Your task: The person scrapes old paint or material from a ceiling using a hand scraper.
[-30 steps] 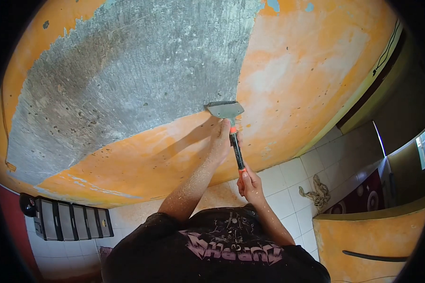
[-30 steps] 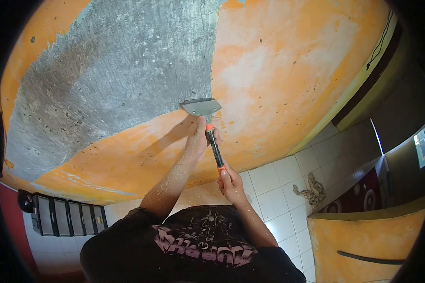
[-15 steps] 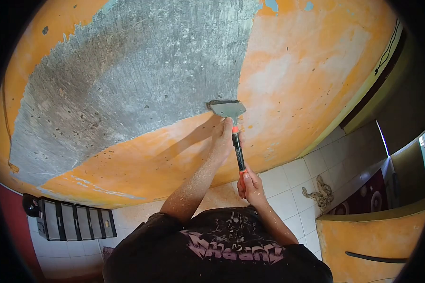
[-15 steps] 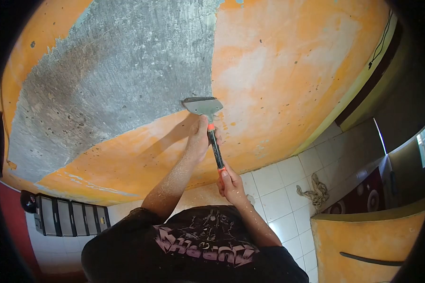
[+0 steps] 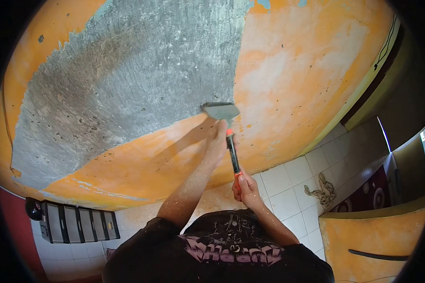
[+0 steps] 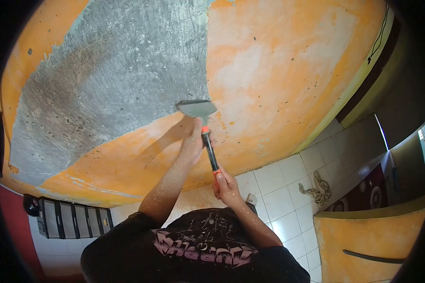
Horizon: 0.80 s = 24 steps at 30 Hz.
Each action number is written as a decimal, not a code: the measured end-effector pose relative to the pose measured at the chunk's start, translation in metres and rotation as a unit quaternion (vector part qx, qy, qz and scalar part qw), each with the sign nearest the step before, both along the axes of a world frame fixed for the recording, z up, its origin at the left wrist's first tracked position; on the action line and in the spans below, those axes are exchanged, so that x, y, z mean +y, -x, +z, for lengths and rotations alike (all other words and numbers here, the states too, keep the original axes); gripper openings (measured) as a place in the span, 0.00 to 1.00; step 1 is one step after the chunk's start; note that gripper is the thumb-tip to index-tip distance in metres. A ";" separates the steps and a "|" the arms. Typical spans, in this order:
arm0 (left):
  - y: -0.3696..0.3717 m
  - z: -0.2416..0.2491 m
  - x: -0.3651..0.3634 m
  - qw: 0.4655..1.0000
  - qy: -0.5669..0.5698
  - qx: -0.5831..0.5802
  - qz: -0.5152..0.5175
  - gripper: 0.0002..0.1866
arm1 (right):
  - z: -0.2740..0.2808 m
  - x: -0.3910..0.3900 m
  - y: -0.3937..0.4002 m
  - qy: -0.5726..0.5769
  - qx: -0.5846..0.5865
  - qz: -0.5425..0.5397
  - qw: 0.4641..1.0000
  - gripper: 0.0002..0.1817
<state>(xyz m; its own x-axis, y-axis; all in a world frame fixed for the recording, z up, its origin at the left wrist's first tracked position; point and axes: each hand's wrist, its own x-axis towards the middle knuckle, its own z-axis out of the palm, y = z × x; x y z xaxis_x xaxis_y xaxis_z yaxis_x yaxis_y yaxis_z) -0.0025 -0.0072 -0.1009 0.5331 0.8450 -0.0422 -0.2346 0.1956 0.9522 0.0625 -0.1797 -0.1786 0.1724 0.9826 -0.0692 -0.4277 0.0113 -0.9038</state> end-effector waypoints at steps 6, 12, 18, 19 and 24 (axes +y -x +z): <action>-0.001 0.011 -0.005 1.000 -0.021 0.017 0.007 0.21 | -0.002 -0.003 0.011 -0.006 0.030 0.005 1.000 0.29; -0.009 0.015 -0.005 0.998 -0.045 0.039 0.006 0.22 | 0.004 -0.001 0.013 0.011 0.093 0.015 0.996 0.30; -0.001 0.021 -0.005 0.998 -0.025 0.065 -0.003 0.22 | -0.004 -0.002 0.018 0.007 0.066 0.022 0.998 0.29; -0.004 0.020 -0.006 0.997 -0.035 0.066 -0.006 0.21 | -0.003 -0.004 0.017 0.007 0.085 0.021 0.996 0.29; -0.003 0.017 -0.006 1.000 -0.012 0.022 -0.003 0.22 | -0.009 -0.002 0.017 0.037 0.078 0.030 0.996 0.29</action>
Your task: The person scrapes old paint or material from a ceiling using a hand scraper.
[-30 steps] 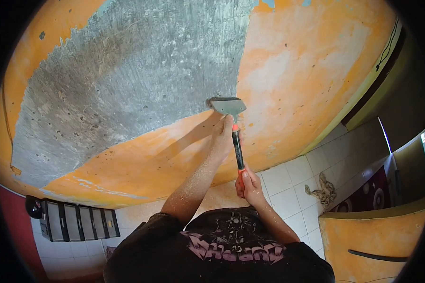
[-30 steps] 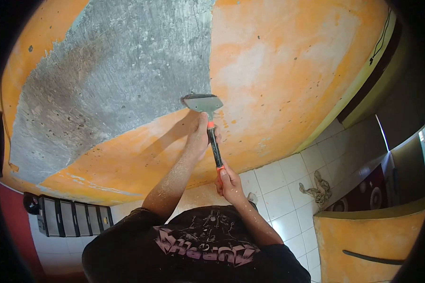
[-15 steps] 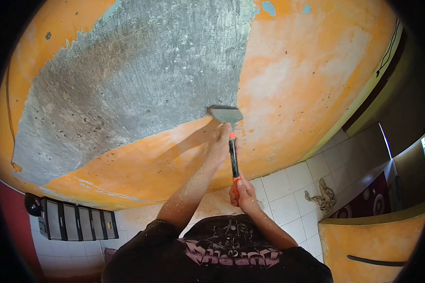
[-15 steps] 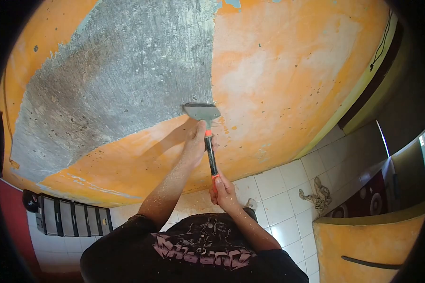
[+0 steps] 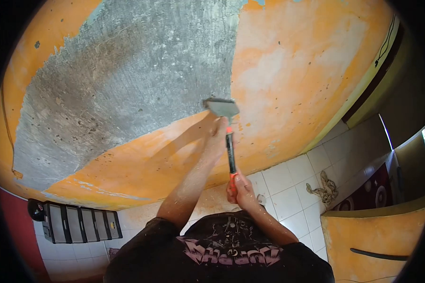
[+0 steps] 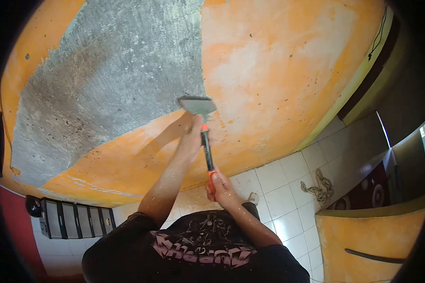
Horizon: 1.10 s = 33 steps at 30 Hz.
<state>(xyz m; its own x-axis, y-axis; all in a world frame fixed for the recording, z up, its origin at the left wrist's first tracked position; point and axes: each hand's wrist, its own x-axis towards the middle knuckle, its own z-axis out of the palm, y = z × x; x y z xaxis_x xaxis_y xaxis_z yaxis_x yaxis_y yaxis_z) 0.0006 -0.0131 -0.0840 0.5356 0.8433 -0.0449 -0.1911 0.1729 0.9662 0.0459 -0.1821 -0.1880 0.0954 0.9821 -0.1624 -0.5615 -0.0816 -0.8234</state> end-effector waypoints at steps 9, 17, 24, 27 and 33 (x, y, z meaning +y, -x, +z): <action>-0.007 0.000 0.004 0.999 0.007 0.033 -0.023 0.23 | 0.004 0.001 -0.004 -0.029 0.013 0.003 0.999 0.30; -0.025 -0.001 0.011 0.998 -0.019 0.032 -0.043 0.22 | 0.009 0.003 -0.017 -0.016 0.031 -0.041 0.999 0.30; -0.028 -0.006 0.009 0.997 0.002 0.044 -0.056 0.23 | -0.011 0.005 -0.024 0.001 0.053 -0.035 0.998 0.32; -0.034 0.006 0.007 0.996 -0.022 0.061 -0.059 0.25 | 0.001 0.007 -0.023 -0.022 0.048 -0.034 0.998 0.25; -0.026 0.005 0.011 0.997 -0.020 0.045 -0.058 0.25 | -0.002 0.004 -0.023 -0.003 0.018 -0.037 0.999 0.23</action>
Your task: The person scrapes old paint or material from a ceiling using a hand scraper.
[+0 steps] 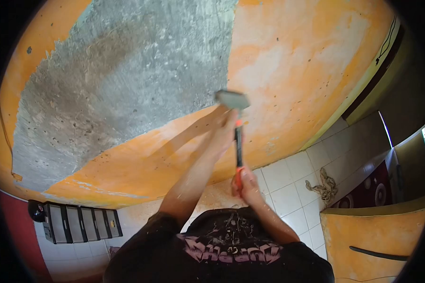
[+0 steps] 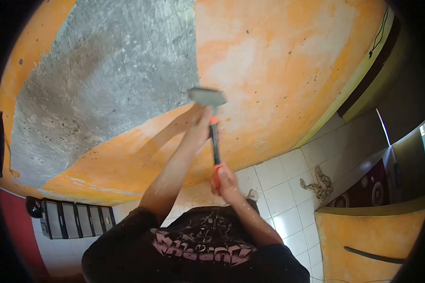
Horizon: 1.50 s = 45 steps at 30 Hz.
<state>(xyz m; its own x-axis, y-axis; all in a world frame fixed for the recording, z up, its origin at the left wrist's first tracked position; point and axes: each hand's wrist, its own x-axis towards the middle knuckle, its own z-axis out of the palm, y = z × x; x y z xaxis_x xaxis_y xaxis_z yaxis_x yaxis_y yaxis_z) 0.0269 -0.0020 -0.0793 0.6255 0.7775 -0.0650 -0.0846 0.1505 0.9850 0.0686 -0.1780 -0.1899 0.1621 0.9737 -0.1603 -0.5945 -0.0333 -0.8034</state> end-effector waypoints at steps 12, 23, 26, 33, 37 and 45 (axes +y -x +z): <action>-0.028 -0.014 0.002 1.000 -0.015 -0.003 0.000 0.22 | 0.000 0.003 -0.015 -0.036 0.007 -0.005 0.999 0.25; -0.016 -0.012 0.001 0.997 0.043 -0.056 -0.024 0.24 | -0.007 0.000 -0.024 -0.034 -0.021 0.014 0.999 0.27; -0.047 -0.005 0.000 0.999 -0.003 -0.028 -0.037 0.26 | 0.000 0.003 -0.044 -0.051 0.035 -0.032 0.998 0.27; -0.011 -0.015 0.002 0.996 0.046 -0.078 -0.015 0.25 | -0.007 0.001 -0.021 -0.022 -0.033 0.006 0.999 0.22; -0.068 0.001 0.005 0.998 -0.006 -0.032 -0.053 0.21 | 0.002 0.005 -0.056 -0.029 -0.006 -0.054 0.998 0.22; -0.040 -0.002 0.001 0.997 0.025 -0.057 -0.049 0.22 | -0.009 0.002 -0.043 -0.031 -0.018 -0.003 0.999 0.25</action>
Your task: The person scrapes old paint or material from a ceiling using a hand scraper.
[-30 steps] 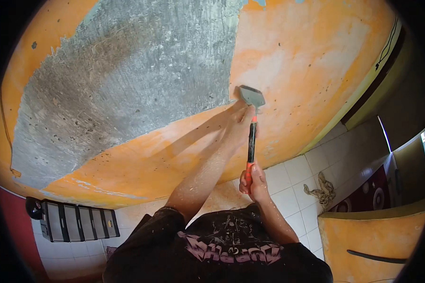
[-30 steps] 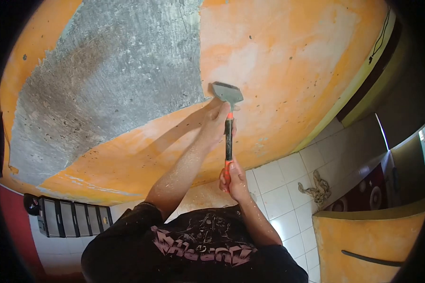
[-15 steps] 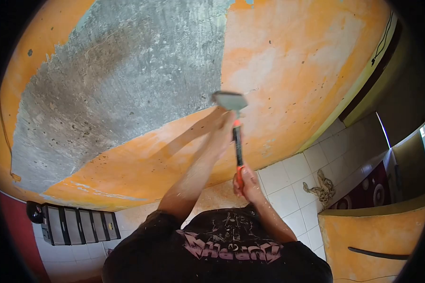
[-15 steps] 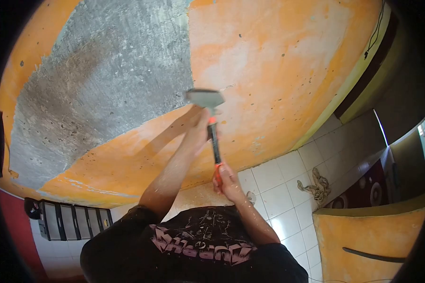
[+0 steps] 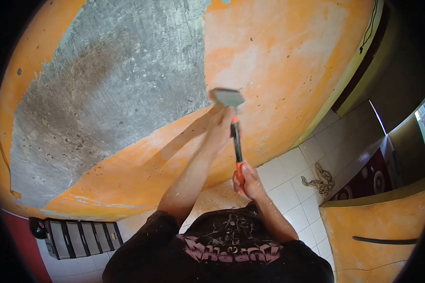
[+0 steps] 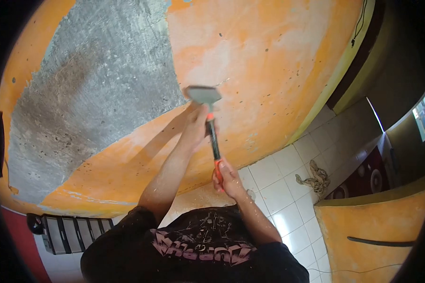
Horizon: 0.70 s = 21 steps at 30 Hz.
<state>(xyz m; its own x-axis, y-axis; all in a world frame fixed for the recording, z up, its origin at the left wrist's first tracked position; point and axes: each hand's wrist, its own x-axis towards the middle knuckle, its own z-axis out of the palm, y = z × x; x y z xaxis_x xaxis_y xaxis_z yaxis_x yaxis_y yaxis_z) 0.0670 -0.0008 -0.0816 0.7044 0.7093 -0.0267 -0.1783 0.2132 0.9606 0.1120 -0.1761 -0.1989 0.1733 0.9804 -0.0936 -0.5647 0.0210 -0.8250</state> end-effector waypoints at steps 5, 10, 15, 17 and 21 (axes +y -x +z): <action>-0.054 0.012 0.000 0.999 -0.030 0.014 -0.004 0.20 | 0.015 0.001 -0.030 -0.017 0.084 -0.052 0.995 0.19; -0.009 0.002 -0.005 0.999 -0.005 0.029 0.025 0.22 | 0.009 0.000 -0.011 0.004 0.025 0.001 1.000 0.18; -0.070 0.015 -0.002 0.996 -0.076 0.047 0.006 0.22 | 0.012 0.000 -0.043 -0.020 0.087 -0.038 0.995 0.17; -0.087 0.017 -0.006 0.997 -0.066 0.040 0.004 0.22 | 0.018 0.001 -0.063 -0.037 0.108 -0.044 0.992 0.17; -0.060 0.002 -0.014 0.997 0.007 0.013 0.082 0.21 | -0.007 -0.006 -0.059 -0.024 -0.024 -0.006 0.999 0.18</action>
